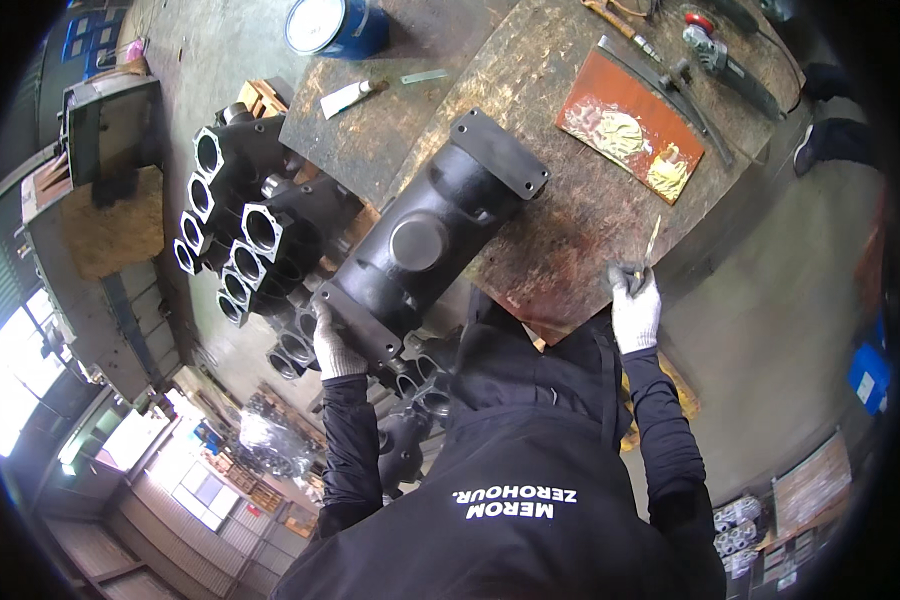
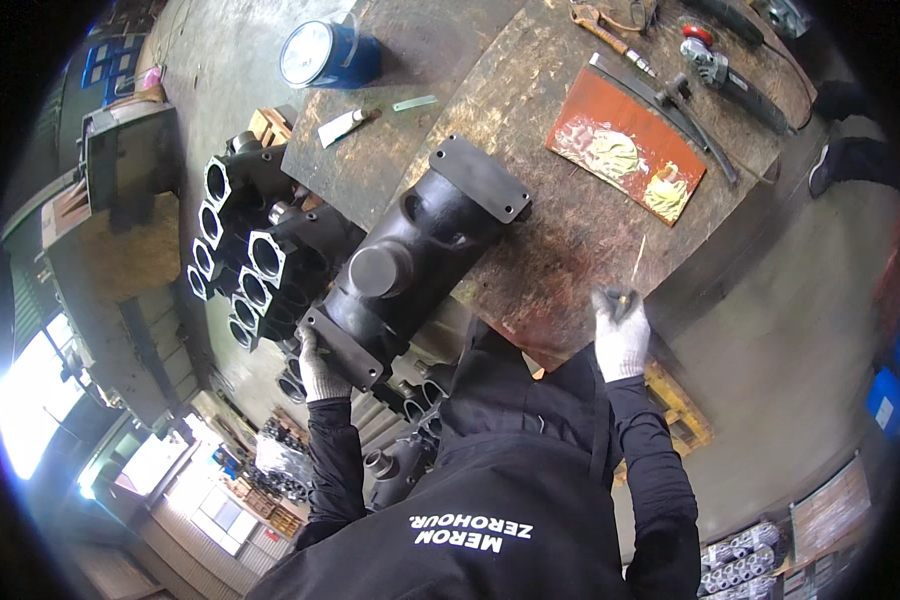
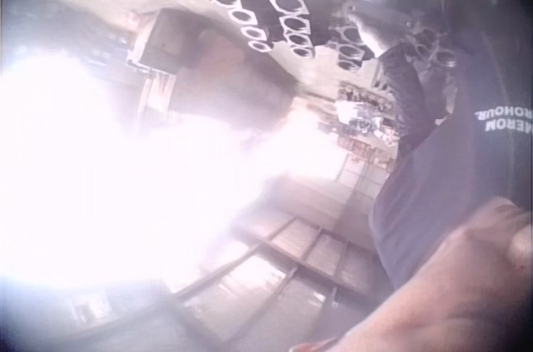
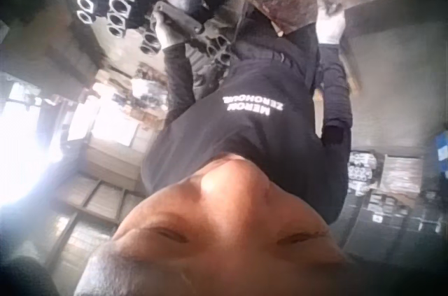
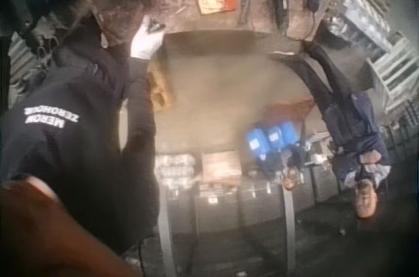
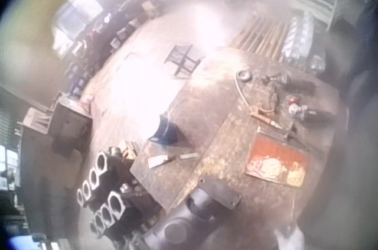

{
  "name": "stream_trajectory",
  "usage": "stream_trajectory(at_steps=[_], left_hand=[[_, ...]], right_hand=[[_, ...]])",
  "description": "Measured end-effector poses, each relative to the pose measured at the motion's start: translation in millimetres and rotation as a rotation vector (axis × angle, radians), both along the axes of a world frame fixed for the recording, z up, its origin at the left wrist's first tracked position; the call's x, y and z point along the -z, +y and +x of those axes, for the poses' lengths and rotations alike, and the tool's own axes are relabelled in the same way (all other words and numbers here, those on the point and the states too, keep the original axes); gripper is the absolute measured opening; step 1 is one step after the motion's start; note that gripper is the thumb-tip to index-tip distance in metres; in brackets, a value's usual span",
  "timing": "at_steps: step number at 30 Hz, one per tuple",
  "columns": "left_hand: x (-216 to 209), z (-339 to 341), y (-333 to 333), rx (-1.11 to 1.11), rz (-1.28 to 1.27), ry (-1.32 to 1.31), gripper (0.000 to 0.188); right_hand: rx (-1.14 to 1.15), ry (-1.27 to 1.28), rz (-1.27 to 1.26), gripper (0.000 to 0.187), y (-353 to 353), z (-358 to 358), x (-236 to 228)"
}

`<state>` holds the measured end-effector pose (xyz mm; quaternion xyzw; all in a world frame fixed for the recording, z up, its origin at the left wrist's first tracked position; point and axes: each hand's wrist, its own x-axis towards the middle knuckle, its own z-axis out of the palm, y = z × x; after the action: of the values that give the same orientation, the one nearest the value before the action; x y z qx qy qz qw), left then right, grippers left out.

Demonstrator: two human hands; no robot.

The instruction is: The person picks up a black metal exhaust manifold from a pallet and places it on a workbench. Using a putty knife, they scoop a yellow paste from a board and spread it along the flange and seams of the manifold. They rotate the manifold to coat multiple edges and then set it down on the bench.

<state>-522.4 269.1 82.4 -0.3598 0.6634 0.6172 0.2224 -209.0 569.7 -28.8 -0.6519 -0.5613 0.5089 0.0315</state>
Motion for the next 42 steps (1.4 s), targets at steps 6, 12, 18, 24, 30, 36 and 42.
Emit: stream_trajectory(at_steps=[6,12,18,24,30,36,42], left_hand=[[4.1,-12.4,-5.4,0.019,-0.037,-0.015,0.052],[7.4,-35.1,-11.3,0.088,-0.134,-0.008,0.051],[7.6,-72.9,-11.2,0.190,-0.155,-0.088,0.055],[18.2,-114.7,-24.6,0.165,-0.128,-0.157,0.054],[36.3,-152.6,-47.2,0.192,0.015,-0.200,0.038],[44.8,-161.4,-44.5,0.244,-0.049,-0.078,0.032],[25.1,-143.1,-12.2,0.219,-0.067,-0.004,0.025]], right_hand=[[0.050,0.108,-0.224,0.048,-18.8,22.3,24.9],[0.082,0.091,-0.078,0.050,-16.6,22.1,68.1],[0.069,0.167,-0.026,0.035,-15.5,34.2,78.9],[0.090,0.126,-0.068,0.037,-14.6,36.5,77.6],[0.131,0.175,-0.090,0.035,-20.5,38.0,91.2],[0.136,0.124,-0.092,0.034,-20.4,47.4,107.0],[0.078,0.075,-0.110,0.041,-5.9,58.0,118.2]])
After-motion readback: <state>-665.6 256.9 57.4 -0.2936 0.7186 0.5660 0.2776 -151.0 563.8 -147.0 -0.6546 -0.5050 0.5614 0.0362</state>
